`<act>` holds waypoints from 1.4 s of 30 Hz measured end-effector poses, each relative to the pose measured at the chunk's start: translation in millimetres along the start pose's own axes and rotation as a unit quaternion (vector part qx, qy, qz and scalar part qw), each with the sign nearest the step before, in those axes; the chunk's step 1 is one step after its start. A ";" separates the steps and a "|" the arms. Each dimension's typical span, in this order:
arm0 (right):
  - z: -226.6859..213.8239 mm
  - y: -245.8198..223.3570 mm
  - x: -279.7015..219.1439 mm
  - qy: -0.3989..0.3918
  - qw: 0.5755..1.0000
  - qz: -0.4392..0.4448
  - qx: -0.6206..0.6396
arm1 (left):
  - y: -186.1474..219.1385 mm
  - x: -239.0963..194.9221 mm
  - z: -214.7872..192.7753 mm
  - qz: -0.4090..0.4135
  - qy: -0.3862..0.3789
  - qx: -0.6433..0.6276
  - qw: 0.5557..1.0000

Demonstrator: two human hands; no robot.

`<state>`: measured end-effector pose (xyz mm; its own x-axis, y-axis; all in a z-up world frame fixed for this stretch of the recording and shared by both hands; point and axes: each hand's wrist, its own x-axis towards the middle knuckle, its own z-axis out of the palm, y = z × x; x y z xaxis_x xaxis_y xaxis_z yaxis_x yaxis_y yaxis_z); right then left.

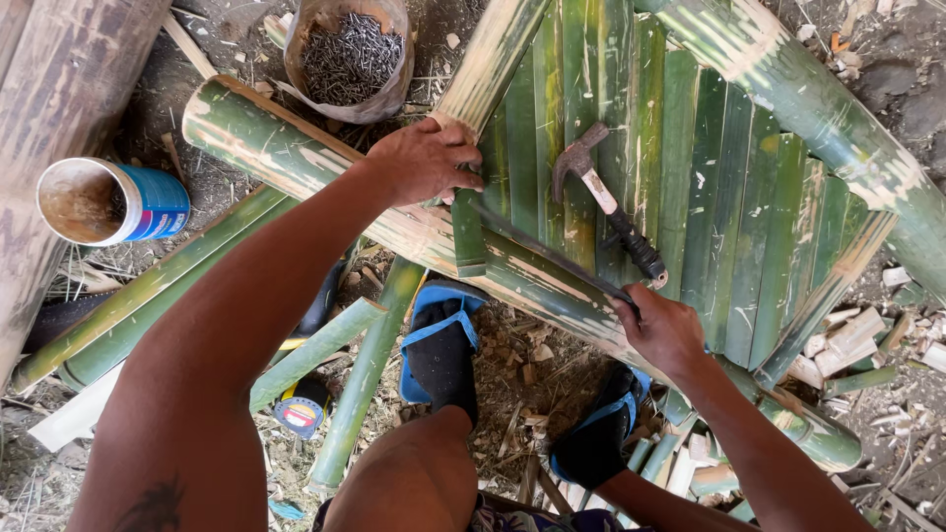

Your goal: The person measures bamboo strips with a tape measure, marks them with a pencil, and uses a hammer and machete to cut and fit the strips into a bamboo frame. The person repeatedly hammers nails to secure the strips in place.

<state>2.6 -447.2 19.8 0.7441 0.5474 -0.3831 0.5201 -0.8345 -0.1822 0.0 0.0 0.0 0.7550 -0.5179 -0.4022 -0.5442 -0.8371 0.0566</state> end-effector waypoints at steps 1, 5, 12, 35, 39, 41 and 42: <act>-7.3 -5.2 -0.1 -0.001 1.000 -0.007 -0.013 | -1.4 0.6 -0.1 0.001 0.007 -0.007 1.000; -28.2 -23.3 2.1 -0.009 0.999 -0.022 -0.047 | -1.0 2.4 3.8 0.003 0.032 0.005 0.999; -51.0 -41.2 13.3 -0.019 0.991 -0.053 -0.123 | -3.5 7.7 4.3 0.006 0.016 -0.002 1.000; -59.4 -30.9 13.1 -0.138 0.975 -0.060 -0.162 | 2.2 5.3 -2.8 -0.006 0.009 -0.019 1.000; -56.7 16.4 -19.3 -0.143 0.977 -0.029 -0.155 | 0.7 6.8 -2.7 -0.005 0.006 -0.006 1.000; -65.4 40.0 -36.8 -0.119 0.986 0.008 -0.118 | 1.4 6.6 -0.7 -0.004 0.011 -0.004 1.000; -71.4 49.1 -47.7 -0.106 0.989 0.028 -0.098 | 1.6 7.3 -1.9 -0.001 0.014 -0.001 1.000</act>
<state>22.6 -509.8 93.9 0.6800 0.4572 -0.5732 0.5669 -0.8237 0.0154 5.3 -5.4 -1.1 0.7657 -0.5219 -0.3760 -0.5426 -0.8380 0.0581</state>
